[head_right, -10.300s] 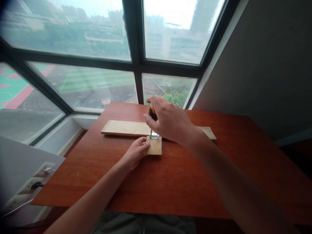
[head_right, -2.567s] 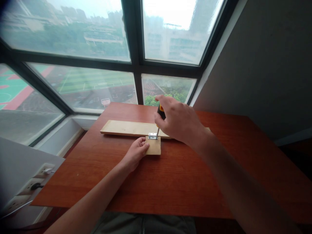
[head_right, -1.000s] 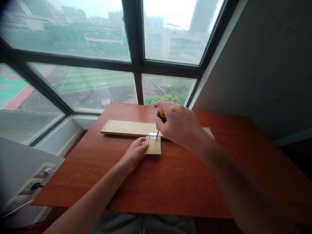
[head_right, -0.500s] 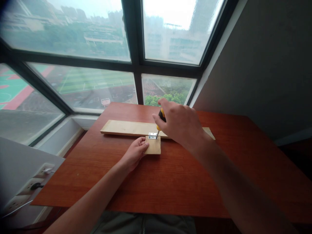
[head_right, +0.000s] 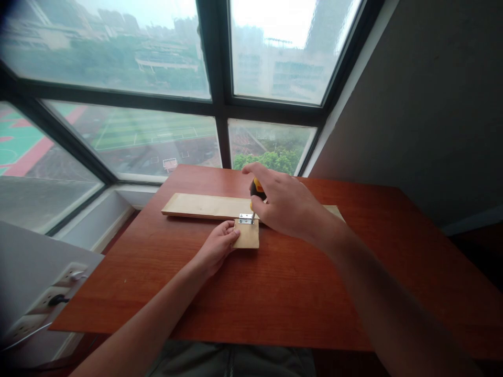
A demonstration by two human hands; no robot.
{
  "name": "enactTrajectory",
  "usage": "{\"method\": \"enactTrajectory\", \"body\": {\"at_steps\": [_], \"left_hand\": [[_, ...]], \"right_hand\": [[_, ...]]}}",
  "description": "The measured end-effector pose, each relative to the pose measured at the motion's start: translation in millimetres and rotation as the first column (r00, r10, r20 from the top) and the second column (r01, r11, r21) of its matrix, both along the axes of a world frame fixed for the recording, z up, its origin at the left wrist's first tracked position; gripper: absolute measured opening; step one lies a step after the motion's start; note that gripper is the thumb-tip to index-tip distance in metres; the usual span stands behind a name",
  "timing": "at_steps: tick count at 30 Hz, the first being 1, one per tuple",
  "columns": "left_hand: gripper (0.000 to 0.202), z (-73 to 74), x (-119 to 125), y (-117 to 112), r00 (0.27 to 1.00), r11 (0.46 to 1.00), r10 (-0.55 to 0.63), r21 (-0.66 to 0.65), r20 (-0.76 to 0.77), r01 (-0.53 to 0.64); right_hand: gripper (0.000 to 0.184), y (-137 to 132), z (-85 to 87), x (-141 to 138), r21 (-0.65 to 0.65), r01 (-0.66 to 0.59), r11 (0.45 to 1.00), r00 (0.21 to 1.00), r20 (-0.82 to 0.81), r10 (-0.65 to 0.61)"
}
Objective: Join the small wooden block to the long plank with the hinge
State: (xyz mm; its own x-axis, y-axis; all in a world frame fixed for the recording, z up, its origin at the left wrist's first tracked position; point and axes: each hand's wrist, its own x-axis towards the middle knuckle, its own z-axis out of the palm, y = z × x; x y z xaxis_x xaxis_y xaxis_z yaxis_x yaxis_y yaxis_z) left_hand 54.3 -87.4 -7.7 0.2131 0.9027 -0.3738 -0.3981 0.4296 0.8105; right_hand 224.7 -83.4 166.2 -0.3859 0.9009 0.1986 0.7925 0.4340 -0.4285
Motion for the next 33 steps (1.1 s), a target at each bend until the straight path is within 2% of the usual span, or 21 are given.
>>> {"method": "enactTrajectory", "body": {"at_steps": [5,10,14,19,27,33], "left_hand": [[0.03,-1.7,-0.7,0.1,1.0,1.0,-0.006,0.009,-0.009,0.006],[0.031,-3.0,-1.1,-0.2,1.0,1.0,-0.004,0.011,-0.002,0.004],[0.032,-4.0,-1.3,0.2,1.0,1.0,-0.01,0.017,-0.003,0.01],[0.031,-4.4,-1.3,0.7,1.0,1.0,-0.006,0.02,-0.014,0.006],[0.032,-4.7,-1.3,0.2,1.0,1.0,-0.011,0.019,-0.012,0.011],[0.032,-4.9,-1.4,0.5,1.0,1.0,-0.01,0.019,-0.006,0.01]], "right_hand": [[0.046,0.9,-0.7,-1.0,0.006,-0.004,1.0,1.0,0.027,0.004],[0.045,3.7,-4.2,-2.7,0.229,0.142,0.963,0.955,0.226,-0.194],[0.044,4.3,-5.8,-2.8,0.263,0.124,0.957,0.951,0.245,-0.191],[0.044,8.1,-8.1,0.5,0.358,0.161,0.92,0.913,0.299,-0.276],[0.04,12.6,-11.5,0.9,0.342,0.12,0.932,0.948,0.24,-0.21],[0.042,6.7,-0.3,4.8,0.215,-0.024,0.976,0.985,0.171,-0.014]]}}
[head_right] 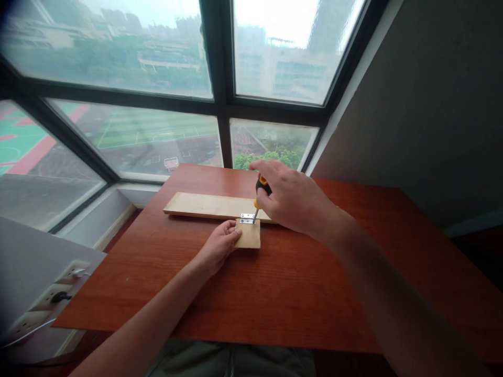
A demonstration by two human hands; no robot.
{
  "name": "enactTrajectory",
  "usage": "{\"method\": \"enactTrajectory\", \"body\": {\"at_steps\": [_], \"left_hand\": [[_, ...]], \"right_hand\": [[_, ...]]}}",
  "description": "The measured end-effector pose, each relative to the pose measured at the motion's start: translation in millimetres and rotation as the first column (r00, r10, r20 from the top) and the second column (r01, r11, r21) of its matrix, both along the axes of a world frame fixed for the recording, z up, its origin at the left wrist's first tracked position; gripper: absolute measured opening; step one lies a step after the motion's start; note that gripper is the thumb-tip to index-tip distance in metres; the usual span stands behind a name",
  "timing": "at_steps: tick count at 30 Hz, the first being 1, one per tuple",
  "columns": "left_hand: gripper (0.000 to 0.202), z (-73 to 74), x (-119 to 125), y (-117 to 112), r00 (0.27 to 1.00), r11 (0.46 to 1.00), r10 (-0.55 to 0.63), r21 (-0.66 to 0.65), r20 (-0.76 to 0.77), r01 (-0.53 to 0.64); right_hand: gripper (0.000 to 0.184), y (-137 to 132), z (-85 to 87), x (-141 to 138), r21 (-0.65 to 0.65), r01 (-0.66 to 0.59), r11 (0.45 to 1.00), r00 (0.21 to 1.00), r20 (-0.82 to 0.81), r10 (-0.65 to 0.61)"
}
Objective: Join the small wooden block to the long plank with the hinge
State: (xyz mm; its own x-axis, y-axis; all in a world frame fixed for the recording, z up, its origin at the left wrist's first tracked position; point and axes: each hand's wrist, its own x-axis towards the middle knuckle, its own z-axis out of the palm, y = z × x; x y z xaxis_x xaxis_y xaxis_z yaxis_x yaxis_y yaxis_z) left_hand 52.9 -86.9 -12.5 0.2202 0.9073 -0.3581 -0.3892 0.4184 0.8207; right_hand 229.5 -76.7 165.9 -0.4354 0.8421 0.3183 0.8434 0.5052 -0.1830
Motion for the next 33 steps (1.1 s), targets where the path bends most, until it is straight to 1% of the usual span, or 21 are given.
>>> {"method": "enactTrajectory", "body": {"at_steps": [2,3,5,7,8,9,12,13,14,16,18,19,20,23,24,25,28,29,30,31,33], "left_hand": [[0.033,0.0,0.1,0.0,1.0,1.0,0.004,0.003,0.001,-0.004],[0.033,0.1,0.1,0.0,1.0,1.0,0.006,0.004,0.003,-0.006],[0.034,0.1,0.2,-0.1,1.0,1.0,0.006,0.005,0.007,-0.006],[0.035,0.1,0.1,-0.2,1.0,1.0,0.004,0.004,0.009,-0.004],[0.034,0.1,0.1,-0.2,1.0,1.0,0.003,0.003,0.01,-0.003],[0.034,0.1,0.1,-0.2,1.0,1.0,0.003,0.003,0.01,-0.003],[0.032,0.2,0.1,-0.2,1.0,1.0,0.004,-0.003,0.011,-0.004],[0.032,0.3,0.2,-0.2,1.0,1.0,0.005,-0.002,0.013,-0.005],[0.032,0.3,0.2,-0.2,1.0,1.0,0.005,-0.001,0.014,-0.005],[0.033,0.4,0.3,-0.1,1.0,1.0,0.003,0.0,0.01,-0.003],[0.034,0.4,0.4,0.0,1.0,1.0,0.004,0.001,0.006,-0.004],[0.034,0.5,0.4,0.0,1.0,1.0,0.004,0.001,0.005,-0.004],[0.034,0.5,0.4,-0.1,1.0,1.0,0.006,0.001,0.004,-0.006],[0.033,0.3,0.3,-0.1,1.0,1.0,0.009,0.0,0.005,-0.009],[0.033,0.1,0.3,-0.1,1.0,1.0,0.009,-0.001,0.004,-0.009],[0.032,-0.1,0.3,-0.1,1.0,1.0,0.009,-0.001,0.004,-0.009],[0.032,-1.0,0.5,0.0,1.0,1.0,0.009,-0.004,0.001,-0.009],[0.031,-1.2,0.5,0.0,1.0,1.0,0.009,-0.005,0.0,-0.009],[0.031,-1.3,0.6,0.0,1.0,1.0,0.008,-0.005,-0.001,-0.008],[0.03,-1.2,0.6,0.0,1.0,1.0,0.007,-0.005,-0.001,-0.007],[0.03,-0.4,0.4,-0.3,1.0,1.0,0.007,-0.005,0.0,-0.007]], "right_hand": [[0.041,-0.6,1.8,0.5,0.008,0.0,1.0,1.0,0.017,0.0],[0.038,-0.5,2.0,0.3,0.03,0.024,0.999,0.999,0.04,-0.025],[0.034,0.0,1.6,-0.4,0.084,0.11,0.99,0.989,0.094,-0.118],[0.036,0.2,1.6,-0.9,0.11,0.182,0.977,0.974,0.12,-0.194],[0.037,0.0,2.1,-0.9,0.094,0.181,0.979,0.975,0.111,-0.191],[0.037,-0.3,2.9,-0.6,0.059,0.153,0.987,0.984,0.088,-0.157],[0.044,-1.1,5.5,0.6,-0.071,0.006,0.997,1.0,0.006,-0.005],[0.046,-0.8,5.8,0.7,-0.086,-0.015,0.996,1.0,0.007,0.015],[0.045,-0.2,5.5,0.7,-0.075,-0.003,0.997,1.0,0.029,0.005],[0.04,1.7,3.7,0.3,0.009,0.085,0.996,0.991,0.104,-0.085],[0.042,3.5,1.6,0.4,0.082,0.16,0.984,0.975,0.144,-0.17],[0.044,4.0,1.0,0.7,0.081,0.161,0.984,0.976,0.137,-0.171],[0.046,4.2,0.9,1.2,0.053,0.135,0.989,0.983,0.117,-0.14],[0.05,3.3,2.2,2.4,-0.055,0.014,0.998,0.998,0.054,-0.011],[0.048,2.9,2.7,2.2,-0.057,0.01,0.998,0.998,0.061,-0.006],[0.045,2.6,2.9,1.7,-0.033,0.033,0.999,0.996,0.086,-0.03],[0.041,2.4,1.9,-0.9,0.103,0.175,0.979,0.965,0.177,-0.191],[0.042,2.4,1.5,-1.4,0.128,0.206,0.97,0.956,0.186,-0.228],[0.044,2.3,1.2,-1.5,0.129,0.217,0.968,0.955,0.177,-0.238],[0.044,2.1,1.2,-1.1,0.106,0.204,0.973,0.964,0.15,-0.218],[0.045,1.6,1.7,0.6,0.016,0.102,0.995,0.993,0.06,-0.103]]}}
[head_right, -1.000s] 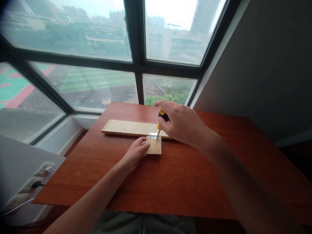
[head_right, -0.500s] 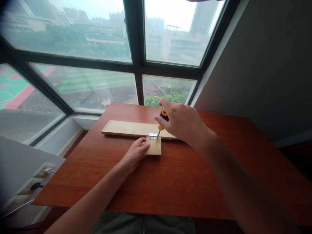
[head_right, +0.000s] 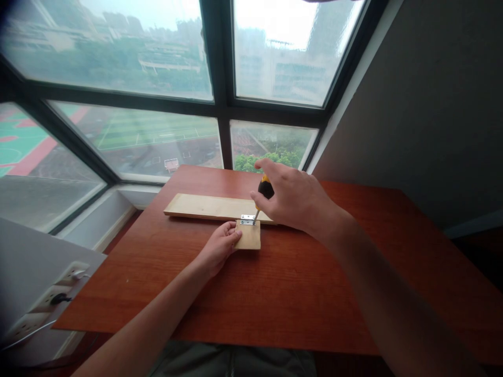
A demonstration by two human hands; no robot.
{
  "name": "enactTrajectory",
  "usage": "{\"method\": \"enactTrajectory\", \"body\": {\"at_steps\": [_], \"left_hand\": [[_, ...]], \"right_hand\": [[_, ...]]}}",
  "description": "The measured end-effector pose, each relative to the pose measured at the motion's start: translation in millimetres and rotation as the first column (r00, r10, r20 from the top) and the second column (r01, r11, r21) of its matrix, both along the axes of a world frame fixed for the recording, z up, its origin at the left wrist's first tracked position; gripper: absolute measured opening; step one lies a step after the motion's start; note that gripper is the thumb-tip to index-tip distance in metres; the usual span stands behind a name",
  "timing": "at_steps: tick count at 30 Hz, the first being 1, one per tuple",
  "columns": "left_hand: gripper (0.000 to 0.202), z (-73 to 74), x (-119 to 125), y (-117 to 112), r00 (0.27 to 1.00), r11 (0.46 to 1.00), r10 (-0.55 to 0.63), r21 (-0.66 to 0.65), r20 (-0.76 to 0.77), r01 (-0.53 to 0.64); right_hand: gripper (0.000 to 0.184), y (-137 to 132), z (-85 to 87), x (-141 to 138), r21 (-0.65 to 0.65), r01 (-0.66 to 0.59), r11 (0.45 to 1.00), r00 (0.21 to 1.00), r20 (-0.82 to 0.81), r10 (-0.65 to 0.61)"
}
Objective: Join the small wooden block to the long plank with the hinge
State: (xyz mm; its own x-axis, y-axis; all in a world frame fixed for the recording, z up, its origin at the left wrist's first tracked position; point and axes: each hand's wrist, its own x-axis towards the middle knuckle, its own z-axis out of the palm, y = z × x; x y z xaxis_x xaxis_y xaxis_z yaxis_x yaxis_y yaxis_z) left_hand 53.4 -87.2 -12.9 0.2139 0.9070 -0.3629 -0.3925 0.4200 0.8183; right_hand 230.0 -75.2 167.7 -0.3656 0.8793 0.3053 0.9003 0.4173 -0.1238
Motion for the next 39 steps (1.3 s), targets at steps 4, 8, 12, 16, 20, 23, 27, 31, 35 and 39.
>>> {"method": "enactTrajectory", "body": {"at_steps": [4,8,12,16,20,23,27,31,35,39], "left_hand": [[0.029,2.6,-0.3,-0.5,1.0,1.0,0.002,-0.006,0.004,-0.002],[0.029,3.6,0.0,-0.3,1.0,1.0,0.001,-0.009,0.001,-0.001],[0.032,1.9,0.3,0.1,1.0,1.0,0.003,-0.003,0.006,-0.003],[0.034,-0.2,0.0,0.6,1.0,1.0,0.001,0.008,0.015,-0.001],[0.034,-0.6,-0.1,1.0,1.0,1.0,0.0,0.005,0.008,0.0],[0.032,0.0,0.3,1.0,1.0,1.0,-0.002,0.001,-0.003,0.002],[0.027,1.2,0.5,0.5,1.0,1.0,0.001,-0.011,-0.012,-0.001],[0.026,1.7,0.0,0.5,1.0,1.0,0.006,-0.017,-0.011,-0.006],[0.027,1.2,-0.4,1.1,1.0,1.0,0.006,-0.011,-0.003,-0.006],[0.027,0.0,-0.6,1.2,1.0,1.0,-0.003,-0.005,-0.008,0.003]], "right_hand": [[0.05,-0.6,-0.2,1.1,-0.095,-0.2,0.975,0.972,-0.142,0.186],[0.043,-0.6,-4.9,-5.5,0.026,-0.031,0.999,0.999,0.008,0.031],[0.05,-2.7,-7.6,-10.0,0.034,-0.019,0.999,1.0,-0.011,0.02],[0.055,-3.9,-7.0,-9.8,-0.044,-0.102,0.994,0.993,-0.063,0.1],[0.045,-3.1,-7.8,-10.9,0.094,0.026,0.995,0.997,0.065,-0.032],[0.046,-1.9,-8.6,-10.0,0.149,0.092,0.985,0.989,0.106,-0.108],[0.041,0.2,-8.2,-4.8,0.064,-0.019,0.998,0.999,-0.042,0.021],[0.04,1.5,-8.6,-3.0,0.035,-0.083,0.996,0.99,-0.113,0.087],[0.04,0.3,-9.9,-5.9,0.131,0.063,0.989,0.998,0.01,-0.065],[0.045,-1.0,-9.1,-5.0,0.088,0.001,0.996,1.0,-0.009,-0.001]]}}
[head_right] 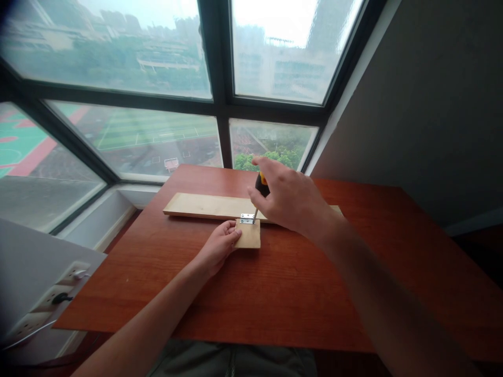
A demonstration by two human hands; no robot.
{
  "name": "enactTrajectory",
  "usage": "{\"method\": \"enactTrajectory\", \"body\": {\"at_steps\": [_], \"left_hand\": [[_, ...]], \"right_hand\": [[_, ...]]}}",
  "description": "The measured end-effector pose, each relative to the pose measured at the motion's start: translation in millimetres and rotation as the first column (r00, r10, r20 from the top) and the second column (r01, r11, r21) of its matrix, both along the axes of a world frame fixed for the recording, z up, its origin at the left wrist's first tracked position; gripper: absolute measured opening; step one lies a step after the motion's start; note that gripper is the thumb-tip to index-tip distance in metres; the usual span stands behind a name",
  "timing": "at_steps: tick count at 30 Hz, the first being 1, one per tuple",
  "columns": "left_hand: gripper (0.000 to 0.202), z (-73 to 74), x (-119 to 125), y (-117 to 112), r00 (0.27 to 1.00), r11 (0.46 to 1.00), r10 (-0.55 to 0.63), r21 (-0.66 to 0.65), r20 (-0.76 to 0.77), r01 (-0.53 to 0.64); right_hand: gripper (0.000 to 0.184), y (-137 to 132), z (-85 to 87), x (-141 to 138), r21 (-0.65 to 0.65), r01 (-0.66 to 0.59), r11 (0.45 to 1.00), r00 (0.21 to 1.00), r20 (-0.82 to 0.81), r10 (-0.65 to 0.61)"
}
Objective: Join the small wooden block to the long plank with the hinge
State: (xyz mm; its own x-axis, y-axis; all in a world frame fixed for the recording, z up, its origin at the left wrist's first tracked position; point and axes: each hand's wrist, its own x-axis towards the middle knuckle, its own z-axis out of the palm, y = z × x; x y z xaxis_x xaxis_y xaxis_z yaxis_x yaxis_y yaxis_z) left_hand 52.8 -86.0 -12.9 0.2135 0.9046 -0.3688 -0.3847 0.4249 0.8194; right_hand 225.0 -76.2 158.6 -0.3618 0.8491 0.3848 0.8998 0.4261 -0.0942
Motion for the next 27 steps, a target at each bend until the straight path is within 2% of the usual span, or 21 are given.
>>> {"method": "enactTrajectory", "body": {"at_steps": [3,7,9,15,18,21,22,24,26,27], "left_hand": [[0.028,-0.8,0.2,0.0,1.0,1.0,-0.001,0.006,-0.003,0.001],[0.028,-1.0,0.4,0.0,1.0,1.0,-0.003,0.007,-0.007,0.003],[0.029,-1.3,0.2,-0.1,1.0,1.0,-0.005,0.009,-0.003,0.005],[0.031,-2.0,-0.3,-0.2,1.0,1.0,0.0,0.011,0.009,-0.001],[0.031,-1.0,-0.2,-0.1,1.0,1.0,0.001,0.008,0.004,-0.001],[0.031,0.3,0.0,-0.3,1.0,1.0,-0.003,0.012,0.0,0.003],[0.03,0.6,0.0,-0.4,1.0,1.0,-0.004,0.013,0.001,0.004],[0.03,1.0,0.0,-0.6,1.0,1.0,-0.002,0.013,0.005,0.002],[0.031,1.3,0.0,-0.9,1.0,1.0,-0.001,0.008,0.013,0.001],[0.031,1.4,-0.1,-1.1,1.0,1.0,-0.002,0.006,0.016,0.002]], "right_hand": [[0.048,0.7,0.8,2.1,-0.03,-0.053,0.998,0.998,0.013,0.054],[0.044,2.6,0.5,3.1,0.052,0.057,0.997,0.992,0.106,-0.063],[0.047,2.9,0.9,3.8,0.045,0.074,0.996,0.992,0.1,-0.078],[0.05,1.5,5.5,6.7,-0.124,-0.104,0.987,0.994,-0.049,0.098],[0.046,1.6,4.6,5.3,-0.049,-0.013,0.999,1.0,0.026,0.014],[0.052,1.2,3.6,3.9,0.021,0.075,0.997,0.994,0.072,-0.076],[0.054,0.7,3.9,3.9,0.0,0.056,0.998,0.997,0.053,-0.056],[0.055,-0.3,5.2,4.6,-0.091,-0.059,0.994,0.998,-0.027,0.057],[0.055,-0.8,6.4,5.0,-0.174,-0.189,0.966,0.979,-0.11,0.172],[0.054,-0.6,6.4,4.7,-0.185,-0.212,0.959,0.974,-0.121,0.192]]}}
